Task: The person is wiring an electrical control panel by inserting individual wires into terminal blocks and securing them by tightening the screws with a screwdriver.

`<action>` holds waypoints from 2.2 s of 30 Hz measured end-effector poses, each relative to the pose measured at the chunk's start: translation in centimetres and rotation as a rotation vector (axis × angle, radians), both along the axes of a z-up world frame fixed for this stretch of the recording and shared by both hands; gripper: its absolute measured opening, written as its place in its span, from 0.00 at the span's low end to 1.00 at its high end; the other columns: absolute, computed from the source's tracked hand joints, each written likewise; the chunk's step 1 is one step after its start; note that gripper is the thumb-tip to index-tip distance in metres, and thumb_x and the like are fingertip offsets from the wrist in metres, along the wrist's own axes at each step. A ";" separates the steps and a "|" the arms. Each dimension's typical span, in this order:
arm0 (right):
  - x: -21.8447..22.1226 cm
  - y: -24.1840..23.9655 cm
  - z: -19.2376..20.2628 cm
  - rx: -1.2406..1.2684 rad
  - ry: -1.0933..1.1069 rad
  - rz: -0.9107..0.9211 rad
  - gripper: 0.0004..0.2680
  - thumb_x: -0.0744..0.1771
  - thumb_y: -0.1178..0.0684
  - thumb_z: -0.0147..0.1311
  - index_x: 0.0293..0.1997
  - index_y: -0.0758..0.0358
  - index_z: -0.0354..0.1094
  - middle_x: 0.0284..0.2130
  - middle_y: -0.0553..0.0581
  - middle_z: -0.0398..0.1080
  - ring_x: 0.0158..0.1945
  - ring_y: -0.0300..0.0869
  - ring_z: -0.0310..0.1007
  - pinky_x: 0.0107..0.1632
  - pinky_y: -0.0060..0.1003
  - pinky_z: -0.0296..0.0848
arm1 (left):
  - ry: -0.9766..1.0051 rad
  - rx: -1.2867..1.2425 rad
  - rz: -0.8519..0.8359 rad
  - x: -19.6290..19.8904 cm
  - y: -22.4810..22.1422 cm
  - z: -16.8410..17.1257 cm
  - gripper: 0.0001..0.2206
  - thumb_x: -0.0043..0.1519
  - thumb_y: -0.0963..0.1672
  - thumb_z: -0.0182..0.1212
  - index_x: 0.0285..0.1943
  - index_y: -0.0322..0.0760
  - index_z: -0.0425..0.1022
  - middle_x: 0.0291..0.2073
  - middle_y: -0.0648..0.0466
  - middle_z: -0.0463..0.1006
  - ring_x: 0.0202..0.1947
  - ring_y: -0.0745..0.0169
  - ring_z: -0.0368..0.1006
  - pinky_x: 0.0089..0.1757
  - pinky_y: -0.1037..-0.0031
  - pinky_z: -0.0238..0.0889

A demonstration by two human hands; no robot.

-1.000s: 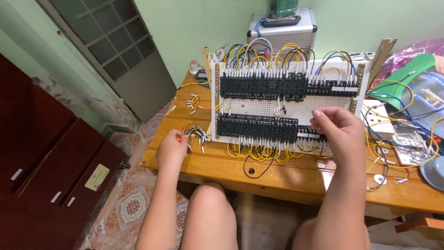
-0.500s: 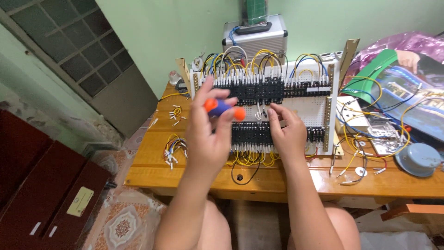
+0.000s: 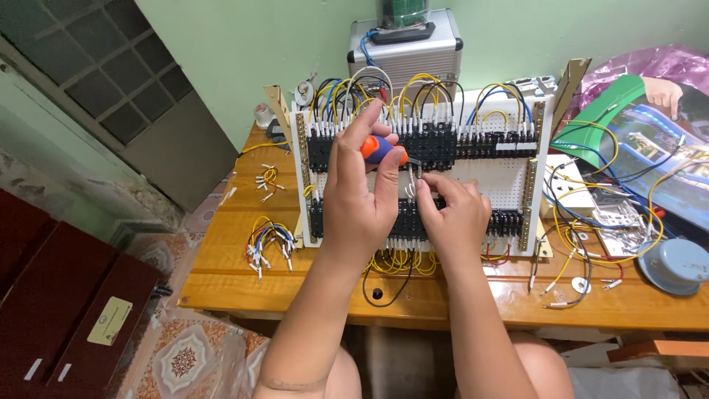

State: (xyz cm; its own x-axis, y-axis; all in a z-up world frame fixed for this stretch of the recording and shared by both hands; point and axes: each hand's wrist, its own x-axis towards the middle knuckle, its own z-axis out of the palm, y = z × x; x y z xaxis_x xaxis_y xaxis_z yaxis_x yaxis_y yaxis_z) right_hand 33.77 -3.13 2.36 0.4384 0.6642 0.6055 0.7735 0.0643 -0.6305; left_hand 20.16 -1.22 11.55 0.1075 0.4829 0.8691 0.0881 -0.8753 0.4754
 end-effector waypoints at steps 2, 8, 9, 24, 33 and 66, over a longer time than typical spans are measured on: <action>0.5 0.1 -0.4 -0.023 0.023 0.018 0.06 0.69 0.42 0.57 0.44 0.42 0.78 0.32 0.44 0.78 0.42 0.46 0.75 0.49 0.41 0.63 | 0.018 0.013 0.010 0.4 0.2 -0.3 0.20 0.72 0.41 0.55 0.74 0.34 0.60 0.51 0.45 0.73 0.52 0.51 0.78 0.52 0.64 0.78; 0.9 -0.3 0.2 -0.072 0.116 0.094 0.06 0.67 0.43 0.61 0.45 0.41 0.78 0.32 0.41 0.77 0.42 0.42 0.73 0.50 0.39 0.60 | 0.047 0.075 0.038 0.6 0.0 -0.4 0.20 0.72 0.41 0.56 0.73 0.34 0.62 0.52 0.45 0.73 0.51 0.50 0.78 0.52 0.61 0.77; 0.9 -0.4 0.3 -0.083 0.140 0.107 0.06 0.66 0.43 0.61 0.45 0.42 0.77 0.31 0.41 0.77 0.42 0.42 0.73 0.50 0.39 0.59 | 0.050 0.083 0.042 0.5 -0.2 -0.3 0.20 0.71 0.41 0.56 0.72 0.35 0.62 0.52 0.45 0.74 0.51 0.50 0.79 0.52 0.61 0.77; 1.6 0.4 -1.2 -0.190 0.092 0.028 0.04 0.66 0.42 0.55 0.37 0.42 0.73 0.30 0.43 0.75 0.46 0.44 0.73 0.56 0.40 0.60 | 0.325 0.210 0.005 0.2 -2.6 1.2 0.22 0.67 0.36 0.52 0.71 0.42 0.64 0.47 0.45 0.75 0.43 0.50 0.77 0.47 0.59 0.79; 1.9 0.3 -1.3 -0.198 0.124 0.059 0.10 0.68 0.43 0.51 0.34 0.55 0.71 0.27 0.54 0.75 0.44 0.53 0.71 0.54 0.47 0.62 | 0.339 0.436 0.367 0.8 -1.3 -1.4 0.08 0.61 0.48 0.67 0.47 0.53 0.79 0.26 0.64 0.59 0.23 0.67 0.64 0.29 0.77 0.71; 1.7 -4.0 3.4 0.233 0.323 0.200 0.01 0.68 0.56 0.63 0.41 0.58 0.78 0.37 0.54 0.78 0.43 0.42 0.78 0.44 0.33 0.72 | -0.007 0.214 0.101 -0.4 -4.6 0.3 0.24 0.65 0.35 0.58 0.70 0.39 0.63 0.50 0.40 0.78 0.48 0.43 0.79 0.46 0.57 0.77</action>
State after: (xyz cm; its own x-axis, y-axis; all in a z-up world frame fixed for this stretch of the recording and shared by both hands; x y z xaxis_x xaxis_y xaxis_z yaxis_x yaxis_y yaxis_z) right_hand 35.44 -7.15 5.74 0.5064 0.6169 0.6025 0.4976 0.3616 -0.7884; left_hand 19.72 -5.87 11.86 0.0615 0.2958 0.9533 0.1773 -0.9431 0.2812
